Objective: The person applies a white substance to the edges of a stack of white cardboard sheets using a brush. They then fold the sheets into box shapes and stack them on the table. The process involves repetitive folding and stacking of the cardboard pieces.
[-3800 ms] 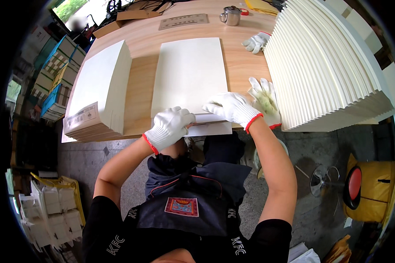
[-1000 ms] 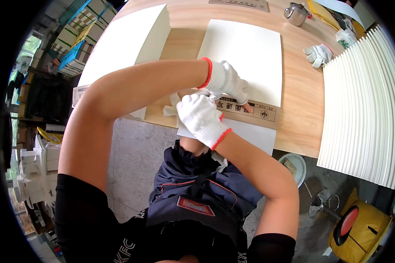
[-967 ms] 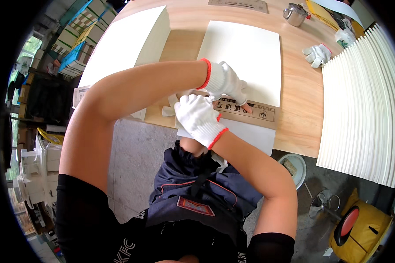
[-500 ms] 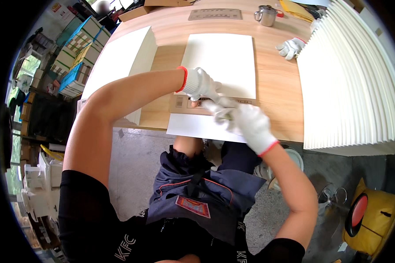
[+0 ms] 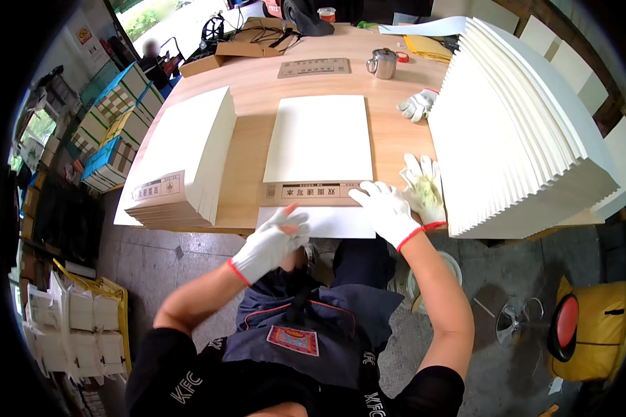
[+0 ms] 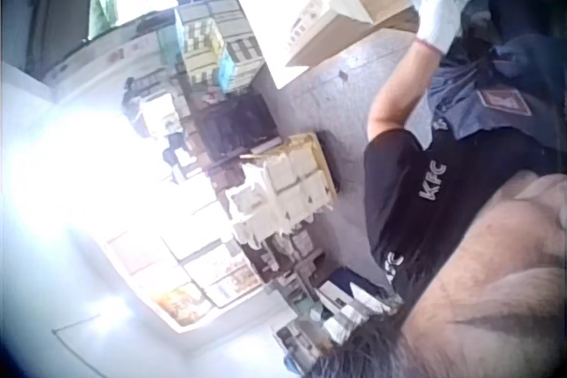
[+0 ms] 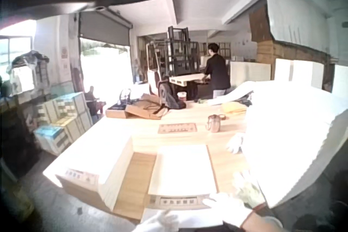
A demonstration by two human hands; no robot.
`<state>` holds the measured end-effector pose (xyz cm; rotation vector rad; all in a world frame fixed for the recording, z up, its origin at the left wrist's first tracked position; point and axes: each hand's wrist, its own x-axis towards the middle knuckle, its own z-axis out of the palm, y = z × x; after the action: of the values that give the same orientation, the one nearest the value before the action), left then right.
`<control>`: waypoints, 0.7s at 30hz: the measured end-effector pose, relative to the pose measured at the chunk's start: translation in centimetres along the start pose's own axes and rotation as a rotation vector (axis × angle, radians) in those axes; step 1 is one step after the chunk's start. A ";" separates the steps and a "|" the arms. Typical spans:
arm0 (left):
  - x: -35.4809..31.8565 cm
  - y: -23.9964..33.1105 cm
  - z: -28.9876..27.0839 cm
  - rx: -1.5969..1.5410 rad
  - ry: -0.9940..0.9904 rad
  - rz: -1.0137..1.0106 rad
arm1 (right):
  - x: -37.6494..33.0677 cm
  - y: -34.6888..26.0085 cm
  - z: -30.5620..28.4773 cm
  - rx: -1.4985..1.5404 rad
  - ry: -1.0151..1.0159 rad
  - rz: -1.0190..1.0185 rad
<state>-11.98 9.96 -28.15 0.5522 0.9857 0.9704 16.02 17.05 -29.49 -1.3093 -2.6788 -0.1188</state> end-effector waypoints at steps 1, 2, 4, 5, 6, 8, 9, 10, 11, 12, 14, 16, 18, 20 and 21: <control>-0.4 -0.1 -0.6 -0.331 0.204 -0.103 | -0.3 0.3 0.5 -0.014 0.059 -0.007; 0.2 0.3 -1.6 -0.477 0.195 -0.098 | -0.5 0.7 1.0 0.051 0.076 0.008; 0.1 1.9 -2.1 -0.783 0.197 -0.087 | -0.8 0.7 1.7 0.016 0.087 0.013; 0.5 1.9 -1.1 -0.706 0.272 0.004 | -0.9 0.9 1.9 0.036 0.093 0.015; 0.9 2.3 -0.6 -0.681 0.296 0.003 | -0.9 1.0 1.8 0.059 0.097 0.016; 1.5 2.8 -0.4 -0.627 0.340 -0.007 | -1.0 0.9 1.7 0.076 0.102 0.022; 2.2 2.5 -0.8 -0.629 0.351 -0.016 | -1.1 0.9 1.7 0.074 0.107 0.027; 3.2 2.0 -1.6 -0.629 0.362 -0.020 | -1.0 0.8 1.7 0.071 0.115 0.029; 4.2 1.5 -2.4 -0.629 0.373 -0.026 | -0.9 0.7 1.5 0.091 0.137 0.014; 4.8 1.6 -2.6 -0.591 0.331 0.000 | -0.9 0.6 1.2 0.109 0.162 0.003; 6.1 1.8 -2.9 -0.516 0.249 0.052 | -0.5 1.1 1.1 0.270 0.162 0.053; 7.1 3.4 -2.6 -0.402 0.345 0.013 | 0.9 2.8 0.4 0.544 0.123 0.173; 8.4 4.0 -4.1 -0.373 0.354 0.011 | 4.3 4.4 -0.6 0.916 0.144 0.615; 7.4 5.3 -3.0 -0.355 0.402 0.020 | 7.7 4.9 -1.8 1.286 0.136 1.054; 7.2 5.5 -2.6 -0.354 0.404 0.027 | 8.2 6.5 -0.2 1.372 0.126 0.975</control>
<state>-15.14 18.87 -28.30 0.0714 1.1289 1.2778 16.17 27.40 -27.83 -1.5973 -1.0837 1.3420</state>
